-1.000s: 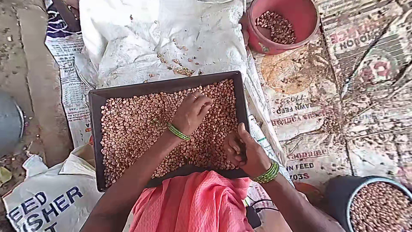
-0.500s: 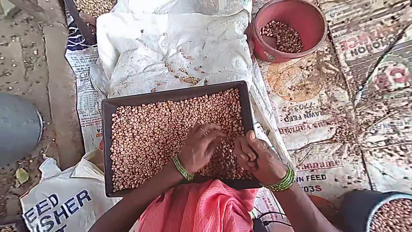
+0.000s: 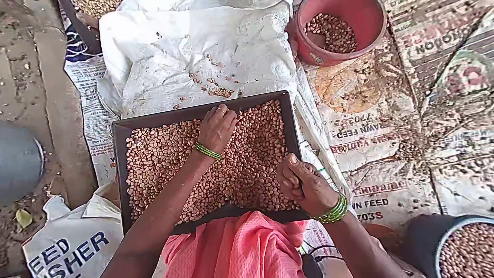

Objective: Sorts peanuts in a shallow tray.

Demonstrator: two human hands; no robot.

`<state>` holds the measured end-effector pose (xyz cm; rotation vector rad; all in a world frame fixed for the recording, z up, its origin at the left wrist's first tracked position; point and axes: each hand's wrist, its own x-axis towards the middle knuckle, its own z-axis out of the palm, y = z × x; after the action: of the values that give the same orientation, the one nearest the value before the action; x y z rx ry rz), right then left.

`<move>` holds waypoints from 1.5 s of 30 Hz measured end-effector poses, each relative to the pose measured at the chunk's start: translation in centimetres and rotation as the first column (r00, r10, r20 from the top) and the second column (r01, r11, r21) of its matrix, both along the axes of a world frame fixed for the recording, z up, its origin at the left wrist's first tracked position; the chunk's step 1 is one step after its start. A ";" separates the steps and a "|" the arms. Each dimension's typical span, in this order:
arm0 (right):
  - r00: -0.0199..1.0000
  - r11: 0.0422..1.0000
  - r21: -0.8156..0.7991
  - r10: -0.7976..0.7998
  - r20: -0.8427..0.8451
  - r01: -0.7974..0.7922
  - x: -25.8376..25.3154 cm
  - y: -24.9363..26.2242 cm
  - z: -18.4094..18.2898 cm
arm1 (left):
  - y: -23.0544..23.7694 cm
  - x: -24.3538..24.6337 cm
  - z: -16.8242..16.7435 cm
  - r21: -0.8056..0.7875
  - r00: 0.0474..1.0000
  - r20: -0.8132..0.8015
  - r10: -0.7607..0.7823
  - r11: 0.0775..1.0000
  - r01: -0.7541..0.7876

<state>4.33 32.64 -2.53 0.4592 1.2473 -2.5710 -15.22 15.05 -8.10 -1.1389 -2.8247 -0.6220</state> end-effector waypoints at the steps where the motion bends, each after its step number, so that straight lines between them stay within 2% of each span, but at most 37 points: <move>1: 1.000 1.000 -0.004 0.005 0.006 -0.005 0.0 -0.1 -0.1 | -0.1 0.0 0.2 -0.013 1.000 0.008 0.007 1.000 -0.007; 4: 1.000 1.000 -0.019 0.013 0.002 -0.013 0.0 -0.4 -0.3 | 0.2 0.7 1.8 0.024 0.992 0.125 0.007 1.000 -0.010; 7: 1.000 1.000 -0.004 0.016 0.023 -0.015 0.0 -0.6 -0.3 | 2.0 2.6 3.2 0.148 0.967 0.236 -0.098 0.987 0.064; 11: 1.000 1.000 -0.011 0.020 0.019 -0.019 0.2 -0.7 -0.2 | 4.0 3.6 1.5 0.078 0.971 0.163 -0.174 0.984 0.163; 17: 1.000 1.000 -0.019 0.012 0.012 -0.012 0.6 -0.8 -0.5 | 4.5 3.6 0.4 -0.010 0.988 0.071 -0.137 0.990 0.139; 19: 0.999 1.000 0.013 0.002 0.048 -0.003 0.5 -0.9 -0.3 | 4.5 3.1 0.3 0.039 0.986 0.109 -0.130 0.991 0.126; 21: 0.991 0.998 0.060 -0.028 0.135 0.020 0.4 -1.3 0.0 | 4.1 2.8 1.9 0.116 0.962 0.237 -0.133 0.987 0.108; 24: 0.948 0.992 0.108 -0.096 0.303 0.066 -0.3 -2.3 0.3 | 2.3 3.8 6.5 0.317 0.836 0.448 -0.316 0.931 0.182; 26: 0.931 0.993 0.064 -0.119 0.344 0.103 -0.9 -2.7 -0.1 | 0.8 4.2 8.5 0.444 0.753 0.509 -0.417 0.877 0.186; 28: 0.939 0.995 -0.016 -0.087 0.331 0.098 -1.3 -2.9 -0.3 | -1.3 3.4 8.3 0.437 0.821 0.462 -0.336 0.892 0.119; 30: 0.960 0.993 -0.109 -0.019 0.281 0.051 -1.5 -2.9 -0.3 | -3.3 1.8 6.5 0.336 0.907 0.393 -0.152 0.942 0.012; 32: 0.975 0.990 -0.144 0.020 0.223 0.012 -1.5 -2.8 -0.2 | -4.0 1.2 5.2 0.234 0.930 0.363 -0.062 0.972 -0.027; 36: 0.985 0.986 -0.158 -0.022 0.170 0.050 -1.0 -2.5 -0.3 | -0.2 2.7 3.9 0.210 0.929 0.330 -0.168 0.973 0.101; 41: 0.991 0.991 -0.115 -0.058 0.124 0.073 -0.1 -1.8 0.1 | 5.8 2.0 0.6 0.215 0.949 0.127 -0.287 0.942 0.256; 45: 0.988 0.987 -0.130 -0.083 0.129 0.100 0.4 -1.2 -0.1 | 6.6 1.9 0.2 0.121 0.957 0.112 -0.266 0.960 0.253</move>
<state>4.75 31.45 -2.62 0.6497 1.0249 -2.6366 -13.36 21.69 -7.91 -1.5166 -2.7230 -0.8785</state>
